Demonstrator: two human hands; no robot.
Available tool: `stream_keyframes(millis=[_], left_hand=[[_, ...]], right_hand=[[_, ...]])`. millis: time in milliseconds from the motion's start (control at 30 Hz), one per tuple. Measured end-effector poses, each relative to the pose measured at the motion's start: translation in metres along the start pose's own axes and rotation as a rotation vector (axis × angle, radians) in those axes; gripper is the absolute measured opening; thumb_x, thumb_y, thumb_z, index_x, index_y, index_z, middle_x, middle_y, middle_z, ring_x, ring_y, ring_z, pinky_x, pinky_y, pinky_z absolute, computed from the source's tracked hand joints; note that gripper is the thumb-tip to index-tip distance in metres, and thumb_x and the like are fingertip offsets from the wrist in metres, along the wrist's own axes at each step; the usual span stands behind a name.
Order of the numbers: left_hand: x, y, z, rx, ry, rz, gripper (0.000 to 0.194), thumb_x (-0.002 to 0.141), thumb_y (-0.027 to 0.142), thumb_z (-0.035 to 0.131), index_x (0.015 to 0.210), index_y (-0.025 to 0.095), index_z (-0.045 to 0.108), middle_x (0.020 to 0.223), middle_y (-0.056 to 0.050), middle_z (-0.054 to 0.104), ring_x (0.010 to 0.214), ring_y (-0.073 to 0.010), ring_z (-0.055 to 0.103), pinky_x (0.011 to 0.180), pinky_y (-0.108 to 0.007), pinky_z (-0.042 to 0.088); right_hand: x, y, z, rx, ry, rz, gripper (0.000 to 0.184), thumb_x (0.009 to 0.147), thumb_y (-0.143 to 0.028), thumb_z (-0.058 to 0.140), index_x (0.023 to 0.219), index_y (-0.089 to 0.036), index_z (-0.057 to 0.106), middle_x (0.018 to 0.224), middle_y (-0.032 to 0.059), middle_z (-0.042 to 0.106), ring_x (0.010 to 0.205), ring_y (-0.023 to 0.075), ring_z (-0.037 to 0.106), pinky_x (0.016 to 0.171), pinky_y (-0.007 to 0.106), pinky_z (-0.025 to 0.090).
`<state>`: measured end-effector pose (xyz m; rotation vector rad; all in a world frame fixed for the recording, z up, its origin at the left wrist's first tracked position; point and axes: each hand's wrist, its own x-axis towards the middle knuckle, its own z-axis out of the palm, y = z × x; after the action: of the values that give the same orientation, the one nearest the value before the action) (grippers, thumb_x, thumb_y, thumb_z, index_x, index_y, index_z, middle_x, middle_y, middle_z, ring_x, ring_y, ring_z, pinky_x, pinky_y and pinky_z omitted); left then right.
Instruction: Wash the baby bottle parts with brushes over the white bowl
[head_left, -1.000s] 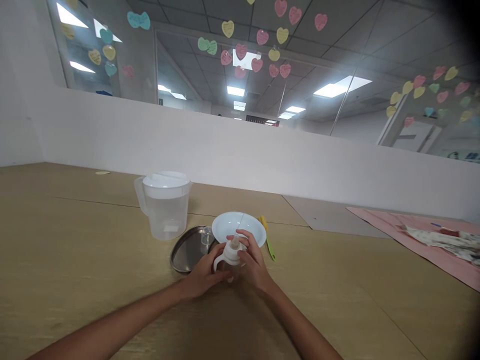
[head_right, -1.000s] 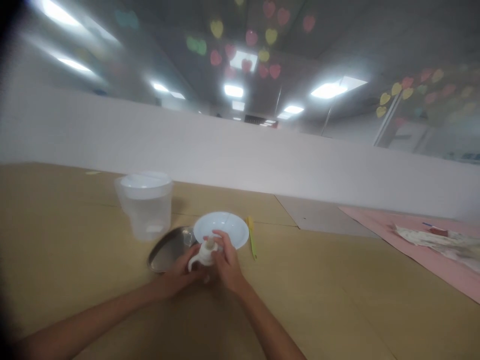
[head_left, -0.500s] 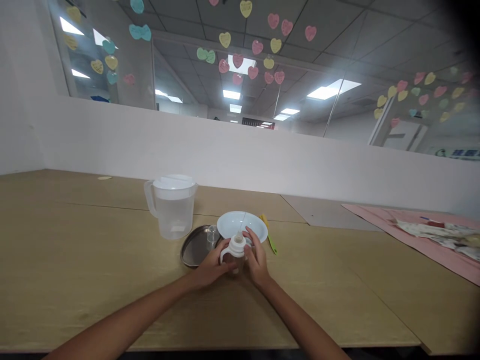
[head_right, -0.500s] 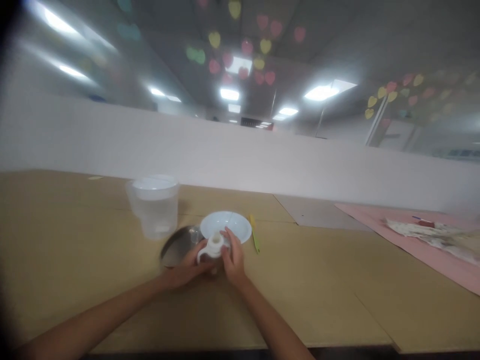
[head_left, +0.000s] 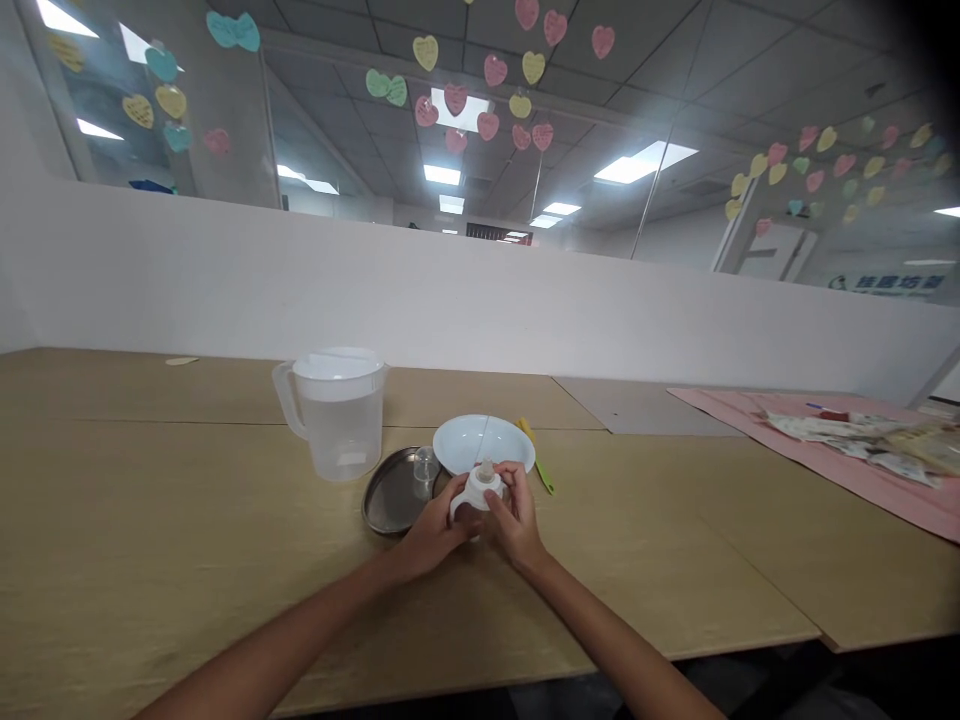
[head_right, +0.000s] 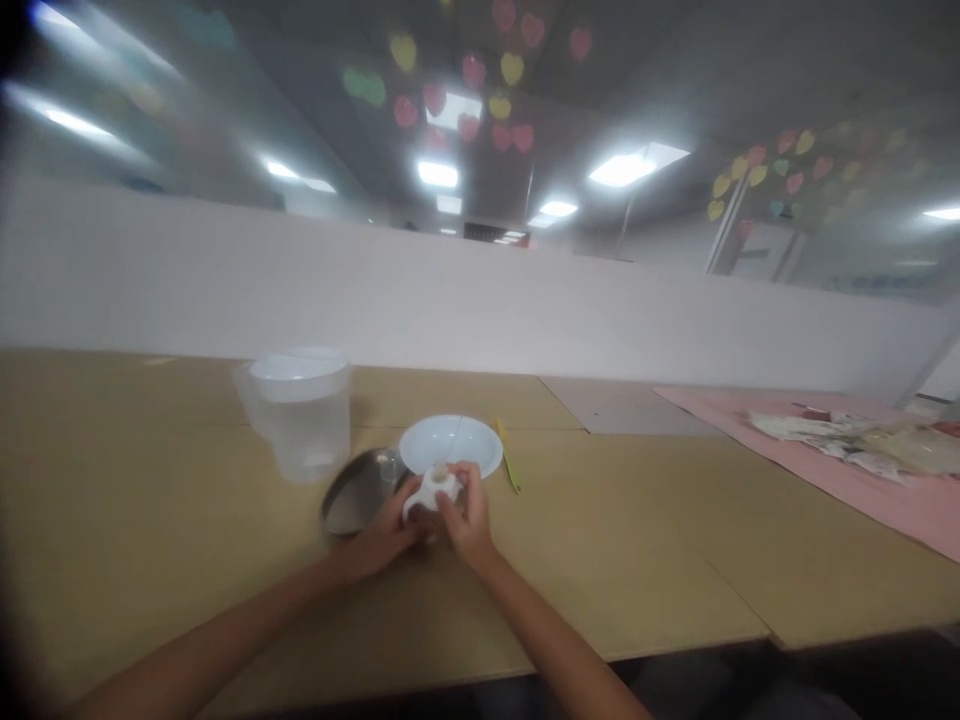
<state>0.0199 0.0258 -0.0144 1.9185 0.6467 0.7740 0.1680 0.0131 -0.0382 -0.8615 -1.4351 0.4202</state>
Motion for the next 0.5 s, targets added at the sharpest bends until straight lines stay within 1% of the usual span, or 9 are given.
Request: stream_keyframes(millis=[67,167,233,300,333,367,400,433,500], left_hand=[[-0.001,0.004,0.0,0.017,0.009,0.016,0.061,0.076,0.037,0.053,0.128,0.017,0.028,0.094,-0.005,0.058,0.087,-0.0188,0.052,0.076,-0.029,0.042],[-0.001,0.004,0.003,0.083,0.06,0.051,0.055,0.077,0.036,0.052,0.126,0.018,0.033,0.105,-0.006,0.056,0.086,-0.0178,0.053,0.076,-0.028,0.042],[0.0,0.002,0.004,0.166,0.071,0.035,0.055,0.077,0.035,0.05,0.127,0.018,0.032,0.101,-0.006,0.058,0.082,-0.0176,0.055,0.074,-0.028,0.043],[0.0,0.007,0.001,0.293,0.038,-0.026,0.059,0.076,0.034,0.051,0.128,0.016,0.031,0.094,-0.006,0.061,0.079,-0.0196,0.056,0.073,-0.032,0.044],[-0.002,0.014,-0.002,0.357,0.033,-0.054,0.06,0.075,0.033,0.052,0.128,0.015,0.031,0.094,-0.007,0.062,0.081,-0.0213,0.057,0.075,-0.034,0.044],[-0.006,0.025,-0.005,0.419,0.03,-0.069,0.063,0.073,0.033,0.054,0.128,0.014,0.032,0.098,-0.009,0.061,0.086,-0.0237,0.057,0.078,-0.037,0.043],[-0.012,0.04,-0.01,0.445,0.104,-0.049,0.06,0.073,0.033,0.054,0.127,0.016,0.034,0.108,-0.01,0.058,0.095,-0.025,0.055,0.085,-0.038,0.041],[-0.021,0.057,-0.016,0.419,0.197,-0.007,0.06,0.074,0.034,0.053,0.128,0.019,0.032,0.116,-0.009,0.054,0.102,-0.0244,0.052,0.09,-0.038,0.039],[-0.047,0.091,-0.028,0.311,0.375,0.05,0.073,0.07,0.039,0.059,0.133,0.028,0.023,0.123,-0.004,0.048,0.111,-0.0252,0.047,0.093,-0.038,0.039]], right_hand=[[0.0,-0.001,0.0,-0.063,0.031,0.003,0.03,0.076,-0.034,0.052,0.099,-0.02,0.039,0.092,0.0046,0.05,0.086,0.0178,0.052,0.077,0.031,0.041],[0.0,-0.001,0.003,-0.214,0.126,-0.013,0.034,0.072,-0.032,0.057,0.099,-0.02,0.04,0.09,0.0036,0.047,0.085,0.0174,0.049,0.078,0.032,0.041],[0.001,0.0,0.004,-0.274,0.159,-0.024,0.032,0.071,-0.032,0.057,0.097,-0.019,0.041,0.089,0.0032,0.047,0.084,0.0173,0.049,0.078,0.032,0.041],[0.001,0.001,0.003,-0.311,0.18,-0.032,0.034,0.07,-0.032,0.059,0.096,-0.019,0.042,0.088,0.0032,0.047,0.084,0.0175,0.049,0.076,0.032,0.042],[0.001,0.002,0.003,-0.33,0.192,-0.036,0.035,0.069,-0.033,0.06,0.096,-0.019,0.042,0.089,0.0037,0.048,0.084,0.018,0.049,0.076,0.033,0.042],[0.002,0.003,0.002,-0.349,0.199,-0.039,0.036,0.069,-0.034,0.06,0.097,-0.019,0.042,0.09,0.0043,0.048,0.085,0.0186,0.049,0.077,0.034,0.041],[0.002,0.003,0.001,-0.364,0.197,-0.041,0.037,0.07,-0.034,0.06,0.098,-0.019,0.042,0.091,0.005,0.049,0.086,0.0191,0.049,0.078,0.034,0.041],[0.002,0.004,0.0,-0.375,0.191,-0.044,0.037,0.07,-0.034,0.06,0.1,-0.019,0.042,0.093,0.0057,0.05,0.087,0.0195,0.049,0.078,0.035,0.041],[0.003,0.005,-0.001,-0.388,0.172,-0.052,0.036,0.072,-0.034,0.058,0.101,-0.019,0.043,0.094,0.0064,0.05,0.088,0.0199,0.049,0.079,0.035,0.041]])
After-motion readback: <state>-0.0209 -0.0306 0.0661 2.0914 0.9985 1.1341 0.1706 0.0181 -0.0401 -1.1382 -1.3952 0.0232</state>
